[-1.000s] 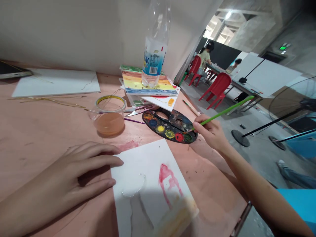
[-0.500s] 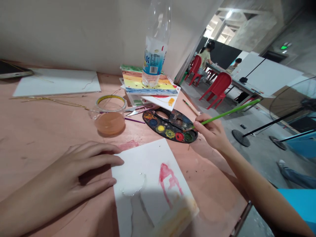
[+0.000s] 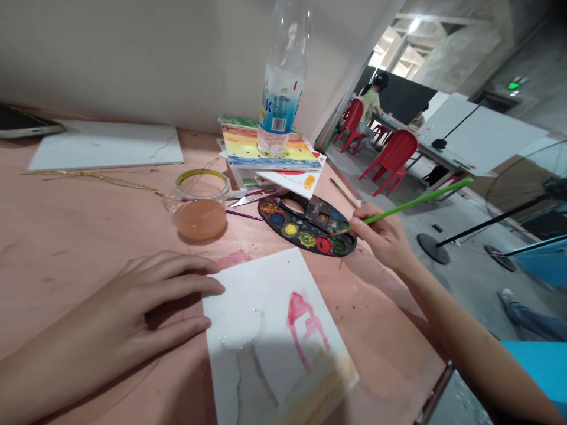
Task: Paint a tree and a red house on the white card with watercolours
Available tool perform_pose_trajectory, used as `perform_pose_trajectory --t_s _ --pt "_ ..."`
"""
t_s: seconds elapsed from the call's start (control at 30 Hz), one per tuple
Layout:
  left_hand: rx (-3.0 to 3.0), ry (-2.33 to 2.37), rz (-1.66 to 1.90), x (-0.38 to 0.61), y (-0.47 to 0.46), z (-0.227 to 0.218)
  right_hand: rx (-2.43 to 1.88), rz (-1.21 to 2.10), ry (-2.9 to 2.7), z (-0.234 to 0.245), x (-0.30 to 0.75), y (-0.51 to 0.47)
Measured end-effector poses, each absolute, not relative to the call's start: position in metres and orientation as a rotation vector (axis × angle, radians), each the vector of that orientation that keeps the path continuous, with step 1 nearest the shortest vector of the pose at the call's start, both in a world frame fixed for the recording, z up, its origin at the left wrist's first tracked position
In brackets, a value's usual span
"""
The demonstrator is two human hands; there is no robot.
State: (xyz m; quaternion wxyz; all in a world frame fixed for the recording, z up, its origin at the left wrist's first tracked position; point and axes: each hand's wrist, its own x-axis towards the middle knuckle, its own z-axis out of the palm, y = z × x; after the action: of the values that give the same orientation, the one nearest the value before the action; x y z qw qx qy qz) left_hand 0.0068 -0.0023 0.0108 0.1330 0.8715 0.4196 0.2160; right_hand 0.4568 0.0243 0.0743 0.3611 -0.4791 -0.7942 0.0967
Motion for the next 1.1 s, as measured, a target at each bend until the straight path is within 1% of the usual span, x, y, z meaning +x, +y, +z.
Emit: perform_pose_trajectory --t_s 1.1 --pt "2.525 1.226 0.634 0.0076 -0.0033 0.0136 -1.239 0.307 -2.022 0.0722 0.458 0.0244"
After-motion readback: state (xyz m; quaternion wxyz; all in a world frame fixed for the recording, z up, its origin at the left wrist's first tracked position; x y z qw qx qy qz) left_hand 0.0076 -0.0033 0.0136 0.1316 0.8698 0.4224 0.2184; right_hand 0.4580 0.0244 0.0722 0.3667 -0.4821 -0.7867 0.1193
